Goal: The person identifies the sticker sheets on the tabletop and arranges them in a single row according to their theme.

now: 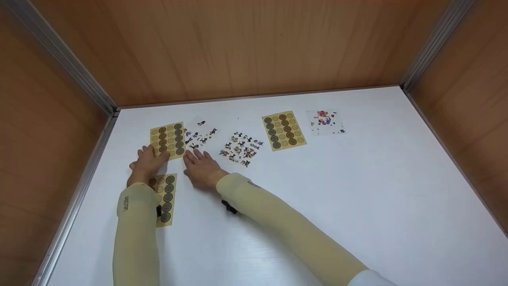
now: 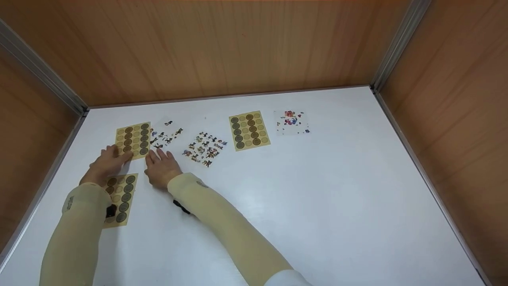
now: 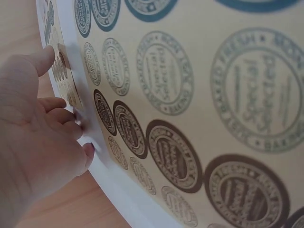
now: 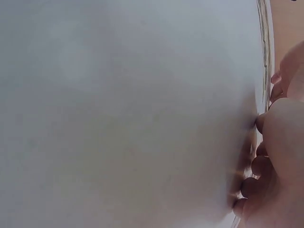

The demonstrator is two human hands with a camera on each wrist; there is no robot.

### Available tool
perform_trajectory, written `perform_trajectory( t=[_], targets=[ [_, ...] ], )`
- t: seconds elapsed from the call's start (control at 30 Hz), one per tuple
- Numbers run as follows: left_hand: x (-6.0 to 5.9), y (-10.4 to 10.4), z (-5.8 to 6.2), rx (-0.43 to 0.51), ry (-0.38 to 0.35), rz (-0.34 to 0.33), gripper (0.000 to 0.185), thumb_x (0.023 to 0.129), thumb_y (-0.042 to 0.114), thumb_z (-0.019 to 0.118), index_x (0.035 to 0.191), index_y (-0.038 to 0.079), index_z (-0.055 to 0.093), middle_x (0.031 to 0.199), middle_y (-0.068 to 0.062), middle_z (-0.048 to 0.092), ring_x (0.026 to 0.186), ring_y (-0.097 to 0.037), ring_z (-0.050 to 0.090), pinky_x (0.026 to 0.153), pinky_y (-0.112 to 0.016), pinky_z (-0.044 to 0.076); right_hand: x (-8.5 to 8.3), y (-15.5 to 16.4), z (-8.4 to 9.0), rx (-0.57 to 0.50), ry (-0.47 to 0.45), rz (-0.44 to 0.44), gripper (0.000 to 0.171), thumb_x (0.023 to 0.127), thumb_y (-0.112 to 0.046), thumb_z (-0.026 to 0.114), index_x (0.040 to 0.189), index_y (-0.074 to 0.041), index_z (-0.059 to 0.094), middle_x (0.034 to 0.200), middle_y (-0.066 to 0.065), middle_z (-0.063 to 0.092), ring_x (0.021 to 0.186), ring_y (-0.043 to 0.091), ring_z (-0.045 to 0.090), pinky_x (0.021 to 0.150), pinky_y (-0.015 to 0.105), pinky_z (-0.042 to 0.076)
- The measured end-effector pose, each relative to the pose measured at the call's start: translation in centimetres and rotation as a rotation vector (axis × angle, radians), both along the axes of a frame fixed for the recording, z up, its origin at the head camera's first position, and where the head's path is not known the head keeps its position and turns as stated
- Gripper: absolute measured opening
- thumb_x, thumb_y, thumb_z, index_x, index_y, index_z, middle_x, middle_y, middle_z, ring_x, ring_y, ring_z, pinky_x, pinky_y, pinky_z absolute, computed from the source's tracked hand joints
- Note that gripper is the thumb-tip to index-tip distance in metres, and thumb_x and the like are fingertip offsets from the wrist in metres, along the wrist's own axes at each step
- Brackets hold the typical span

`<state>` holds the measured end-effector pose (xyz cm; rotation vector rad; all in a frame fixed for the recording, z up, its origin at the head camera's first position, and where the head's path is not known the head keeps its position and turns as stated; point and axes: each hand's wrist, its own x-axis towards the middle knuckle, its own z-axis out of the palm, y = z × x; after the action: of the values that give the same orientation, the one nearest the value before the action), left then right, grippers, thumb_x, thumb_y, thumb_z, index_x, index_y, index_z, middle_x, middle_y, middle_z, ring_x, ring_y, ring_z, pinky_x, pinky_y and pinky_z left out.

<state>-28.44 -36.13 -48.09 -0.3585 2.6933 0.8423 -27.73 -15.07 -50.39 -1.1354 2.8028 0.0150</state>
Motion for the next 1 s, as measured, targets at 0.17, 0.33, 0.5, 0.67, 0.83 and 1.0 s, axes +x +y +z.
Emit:
perform_trajectory(
  t=[0.17, 0.33, 0.5, 0.67, 0.83, 1.0],
  targets=[
    [-0.2, 0.2, 0.0, -0.037, 0.008, -0.036, 0.093, 0.102, 0.052, 0.042, 0.157, -0.009, -0.001, 0.160, -0.035, -0.012, 0.147, -0.054, -0.009, 0.116, -0.069, 0.000, -0.2, 0.1, 0.2, 0.024, 0.012, 0.010, 0.058, 0.112, -0.039, 0.026, 0.163, -0.012, 0.021, 0.169, 0.002, 0.016, 0.154, 0.026, 0.013, 0.124, 0.041, 0.019],
    [0.1, 0.2, 0.6, 0.018, -0.055, -0.037, 0.101, 0.099, 0.057, 0.050, 0.160, 0.001, -0.007, 0.160, -0.030, -0.019, 0.143, -0.063, -0.010, 0.116, -0.072, 0.004, -0.3, 0.0, 0.1, 0.015, 0.022, 0.006, 0.059, 0.111, -0.041, 0.026, 0.163, -0.013, 0.022, 0.169, 0.002, 0.016, 0.154, 0.025, 0.014, 0.124, 0.041, 0.019],
    [-0.2, 0.3, 0.6, 0.058, -0.086, -0.004, 0.106, 0.097, 0.059, 0.054, 0.160, 0.005, -0.011, 0.162, -0.029, -0.018, 0.143, -0.063, -0.005, 0.116, -0.071, 0.012, -0.1, 0.0, 0.0, 0.027, 0.013, -0.008, 0.059, 0.111, -0.041, 0.023, 0.164, -0.013, 0.018, 0.170, 0.001, 0.013, 0.155, 0.025, 0.011, 0.124, 0.041, 0.016],
    [-0.7, 0.6, 0.2, 0.014, 0.005, 0.009, 0.100, 0.099, 0.056, 0.052, 0.159, -0.006, 0.000, 0.162, -0.035, 0.002, 0.143, -0.060, 0.013, 0.116, -0.068, 0.015, 0.2, 0.1, 0.4, 0.024, -0.018, -0.029, 0.059, 0.111, -0.041, 0.025, 0.164, -0.015, 0.019, 0.169, 0.000, 0.014, 0.155, 0.023, 0.011, 0.124, 0.042, 0.018],
    [-0.9, 1.3, -0.3, -0.025, 0.036, -0.003, 0.105, 0.099, 0.060, 0.050, 0.155, -0.013, 0.001, 0.159, -0.038, -0.009, 0.149, -0.053, -0.008, 0.117, -0.068, -0.004, 0.7, -0.1, 0.6, 0.073, -0.028, -0.055, 0.059, 0.111, -0.042, 0.026, 0.164, -0.016, 0.018, 0.169, -0.001, 0.015, 0.155, 0.021, 0.012, 0.124, 0.042, 0.019],
    [-0.8, 2.1, -0.5, -0.037, 0.022, 0.015, 0.121, 0.093, 0.070, 0.054, 0.153, -0.015, -0.008, 0.157, -0.036, -0.020, 0.146, -0.049, -0.022, 0.115, -0.069, -0.011, 1.0, -0.3, 0.7, 0.145, -0.015, -0.057, 0.061, 0.111, -0.044, 0.023, 0.164, -0.015, 0.016, 0.170, -0.002, 0.013, 0.155, 0.021, 0.012, 0.123, 0.042, 0.020]
  ],
)
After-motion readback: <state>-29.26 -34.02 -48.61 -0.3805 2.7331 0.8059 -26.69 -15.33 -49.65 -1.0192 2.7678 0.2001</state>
